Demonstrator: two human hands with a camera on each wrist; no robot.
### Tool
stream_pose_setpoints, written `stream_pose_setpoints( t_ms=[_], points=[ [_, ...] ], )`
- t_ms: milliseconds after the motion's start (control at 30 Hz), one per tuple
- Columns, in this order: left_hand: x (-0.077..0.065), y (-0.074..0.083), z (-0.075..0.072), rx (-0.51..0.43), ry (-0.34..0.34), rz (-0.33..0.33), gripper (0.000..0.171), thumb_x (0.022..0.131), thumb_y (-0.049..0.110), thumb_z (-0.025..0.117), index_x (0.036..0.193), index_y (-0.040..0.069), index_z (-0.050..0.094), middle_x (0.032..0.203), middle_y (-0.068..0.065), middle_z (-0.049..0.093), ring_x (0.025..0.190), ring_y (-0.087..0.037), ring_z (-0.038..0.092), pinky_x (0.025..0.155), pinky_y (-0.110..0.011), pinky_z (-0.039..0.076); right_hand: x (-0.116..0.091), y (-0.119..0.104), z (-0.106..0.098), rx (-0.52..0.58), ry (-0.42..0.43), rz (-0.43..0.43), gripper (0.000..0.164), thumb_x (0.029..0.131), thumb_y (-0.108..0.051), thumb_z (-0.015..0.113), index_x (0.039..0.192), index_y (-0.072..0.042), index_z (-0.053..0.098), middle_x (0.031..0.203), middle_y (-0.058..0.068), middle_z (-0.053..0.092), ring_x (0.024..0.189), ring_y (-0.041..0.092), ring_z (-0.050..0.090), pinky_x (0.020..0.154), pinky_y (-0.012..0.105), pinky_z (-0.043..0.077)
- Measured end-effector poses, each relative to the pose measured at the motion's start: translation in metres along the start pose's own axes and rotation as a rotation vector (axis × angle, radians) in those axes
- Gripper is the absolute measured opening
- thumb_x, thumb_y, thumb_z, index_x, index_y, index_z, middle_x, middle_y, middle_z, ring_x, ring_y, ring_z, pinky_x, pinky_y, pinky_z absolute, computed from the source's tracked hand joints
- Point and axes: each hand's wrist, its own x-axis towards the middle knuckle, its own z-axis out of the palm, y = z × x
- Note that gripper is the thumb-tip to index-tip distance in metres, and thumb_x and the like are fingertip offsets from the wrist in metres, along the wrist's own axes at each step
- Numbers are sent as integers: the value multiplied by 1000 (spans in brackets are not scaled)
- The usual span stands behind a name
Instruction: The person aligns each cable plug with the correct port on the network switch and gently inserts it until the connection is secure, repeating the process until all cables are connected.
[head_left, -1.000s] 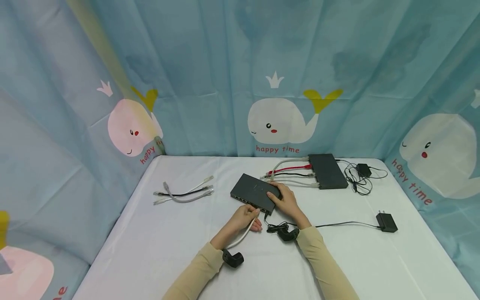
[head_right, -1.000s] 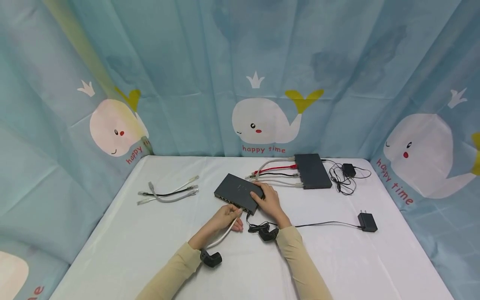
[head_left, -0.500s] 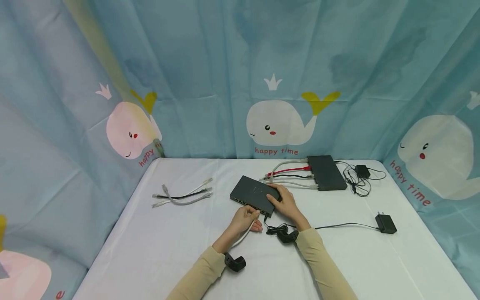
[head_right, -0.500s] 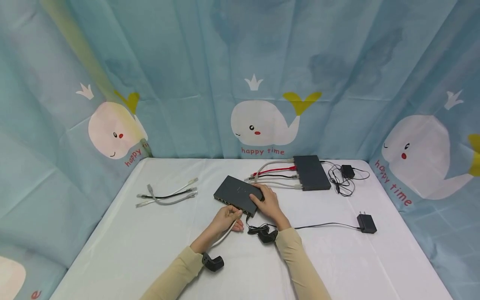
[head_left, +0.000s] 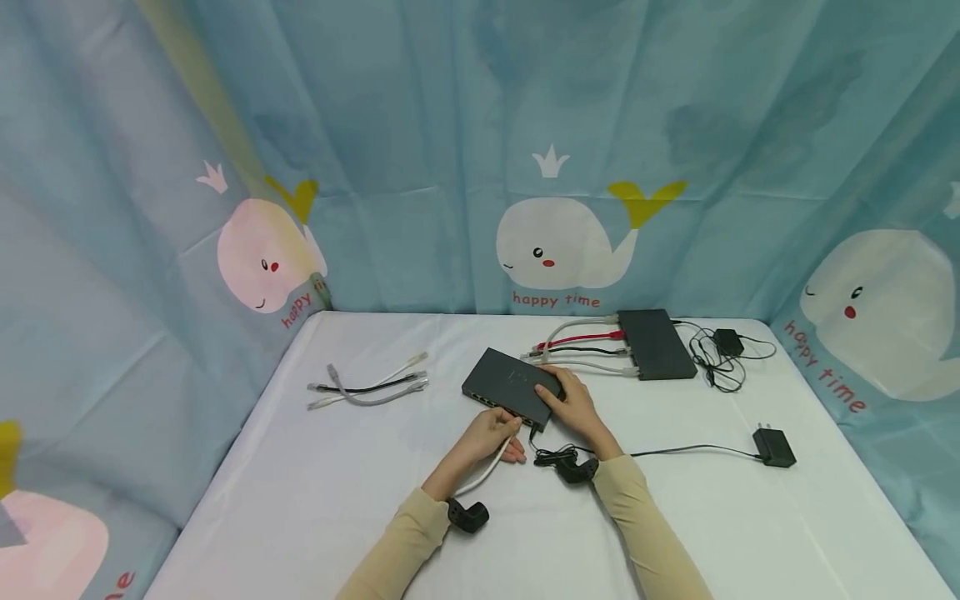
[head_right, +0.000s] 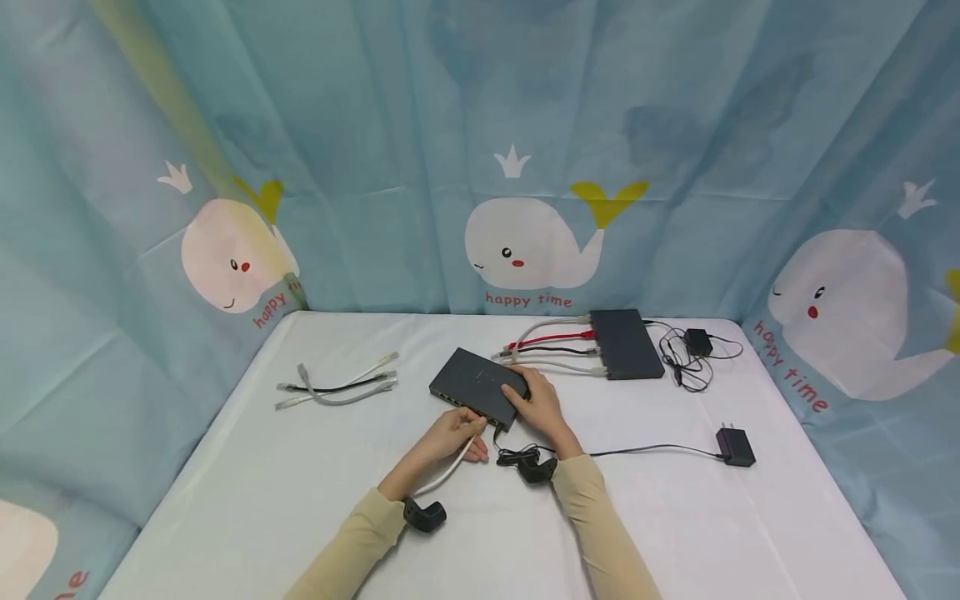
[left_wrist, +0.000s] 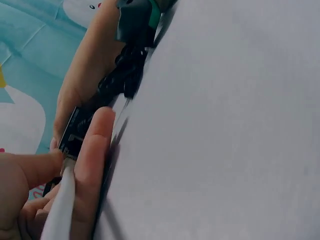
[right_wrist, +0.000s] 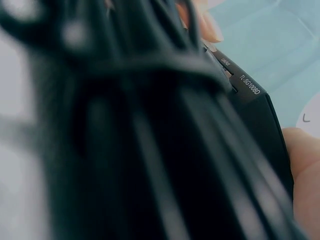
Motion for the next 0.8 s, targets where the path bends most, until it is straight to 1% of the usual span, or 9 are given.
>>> stream_pose_setpoints(
  t_ms=[200,267,333,433,500,567,667,800],
  points=[
    [-5,3,-6,127,13,53,33,97,24,51,111,-6,54,71,-18,67,58,-25,68,53,-31,55,0,-1,2,-1,-2,8,48,91,-35,58,134,-14,50,129,13,53,118,33,48,97,55,33],
    [-7,6,-7,183,23,64,34,96,26,52,112,-4,55,71,-15,68,57,-23,67,52,-30,54,0,0,2,-4,3,12,48,91,-35,58,133,-14,50,129,12,53,118,33,48,97,55,33],
    [-9,9,-9,254,56,76,33,95,27,54,112,-1,57,71,-12,67,55,-20,66,51,-29,53,0,0,1,-9,3,14,48,91,-36,58,134,-15,49,130,12,52,118,33,48,98,55,32],
    [-12,12,-15,364,125,84,29,93,28,57,110,5,61,75,-6,65,54,-15,63,49,-26,51,0,0,1,-11,0,9,48,91,-36,58,134,-15,49,130,12,52,119,33,48,98,55,32],
    [-14,13,-21,411,161,102,26,93,27,58,109,6,62,80,-5,63,54,-14,61,49,-26,50,0,0,0,-10,-2,8,48,91,-36,57,134,-15,49,131,12,52,119,33,48,98,55,32],
    [-16,15,-27,434,175,106,25,93,26,57,109,7,62,85,-5,63,57,-14,61,50,-26,50,0,0,0,-5,-3,9,48,91,-36,58,134,-15,49,131,12,52,120,33,47,98,55,32],
    [-17,16,-37,475,197,122,24,94,25,56,109,8,62,87,-5,63,60,-13,61,52,-26,49,0,0,0,-5,-9,9,49,91,-36,58,134,-15,49,131,12,51,121,33,47,99,55,32],
    [-17,15,-49,543,267,149,21,94,25,56,106,10,65,86,-3,63,63,-10,57,55,-25,45,0,1,0,-9,-12,5,48,92,-36,57,135,-15,48,132,12,51,121,33,46,98,55,32]
  ],
)
